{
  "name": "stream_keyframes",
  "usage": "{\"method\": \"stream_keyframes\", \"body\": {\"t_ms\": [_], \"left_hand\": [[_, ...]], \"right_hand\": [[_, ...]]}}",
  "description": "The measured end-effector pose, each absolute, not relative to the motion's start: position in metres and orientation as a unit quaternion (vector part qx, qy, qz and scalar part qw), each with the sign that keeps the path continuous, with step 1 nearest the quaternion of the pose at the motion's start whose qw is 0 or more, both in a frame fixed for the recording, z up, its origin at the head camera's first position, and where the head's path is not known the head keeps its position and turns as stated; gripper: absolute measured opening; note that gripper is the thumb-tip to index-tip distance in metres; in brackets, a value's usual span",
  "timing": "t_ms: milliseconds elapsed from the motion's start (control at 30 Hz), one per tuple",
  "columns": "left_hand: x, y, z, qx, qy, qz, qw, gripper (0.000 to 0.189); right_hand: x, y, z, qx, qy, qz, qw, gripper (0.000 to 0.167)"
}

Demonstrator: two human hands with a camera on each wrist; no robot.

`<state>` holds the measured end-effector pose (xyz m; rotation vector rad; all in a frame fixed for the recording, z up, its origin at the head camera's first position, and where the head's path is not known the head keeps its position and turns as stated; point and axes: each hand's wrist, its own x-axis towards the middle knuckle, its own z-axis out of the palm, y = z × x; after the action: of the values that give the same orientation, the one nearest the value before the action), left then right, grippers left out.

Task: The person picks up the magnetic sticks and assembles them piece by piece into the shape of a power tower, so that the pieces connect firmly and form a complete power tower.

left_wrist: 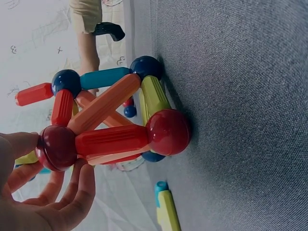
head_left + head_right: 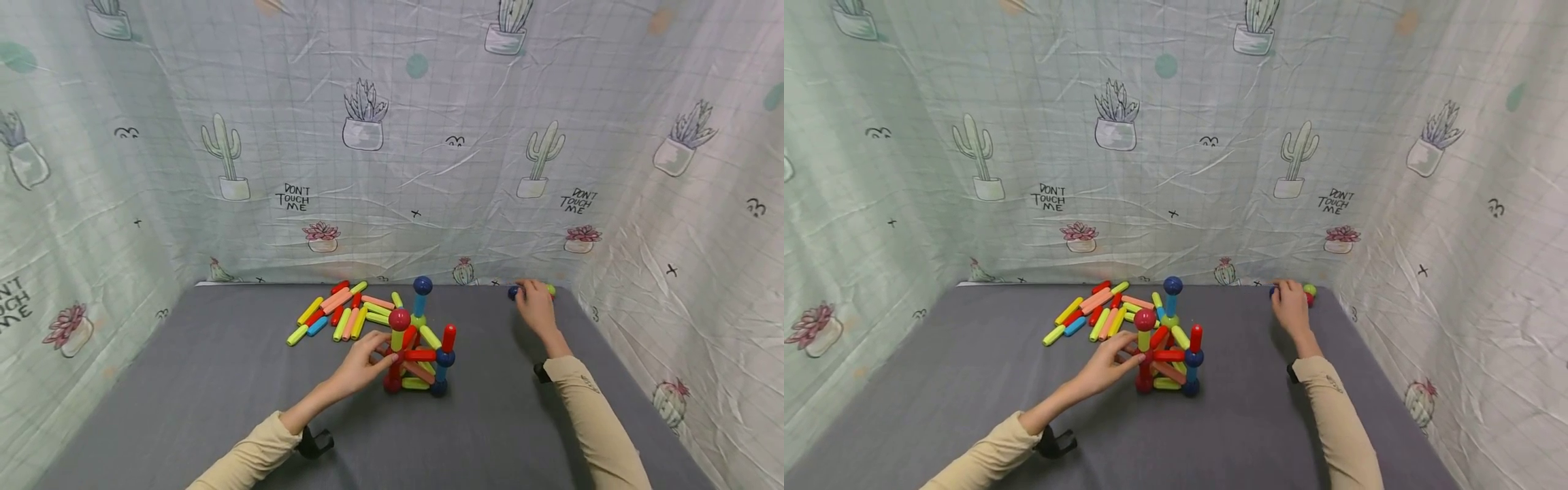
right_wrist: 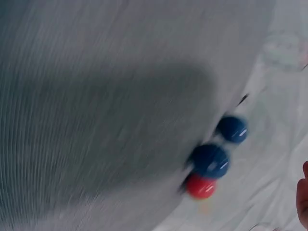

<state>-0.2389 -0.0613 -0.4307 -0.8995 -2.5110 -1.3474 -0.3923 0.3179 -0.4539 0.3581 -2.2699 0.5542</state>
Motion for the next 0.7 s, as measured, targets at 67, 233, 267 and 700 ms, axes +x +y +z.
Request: {"method": "stream_keyframes", "body": {"t_ms": [67, 233, 267, 700], "left_hand": [[-0.239, -0.061, -0.431, -0.298, -0.838, -0.451, 0.075, 0.033], [-0.239, -0.060, -0.433, -0.293, -0.840, -0.452, 0.070, 0.033], [-0.239, -0.060, -0.433, -0.293, -0.839, -0.452, 0.069, 0.033], [-0.238, -0.060, -0.432, -0.290, -0.843, -0.448, 0.071, 0.033]], "right_hand": [[-0.396, 0.330, -0.457, 0.125, -0.897, 0.192, 0.378, 0.016], [-0.397, 0.351, -0.462, 0.063, -0.944, 0.152, 0.285, 0.026], [-0.396, 0.354, -0.463, 0.052, -0.954, 0.147, 0.258, 0.029], [-0.393, 0.363, -0.473, 0.048, -0.993, 0.091, 0.054, 0.044]]}}
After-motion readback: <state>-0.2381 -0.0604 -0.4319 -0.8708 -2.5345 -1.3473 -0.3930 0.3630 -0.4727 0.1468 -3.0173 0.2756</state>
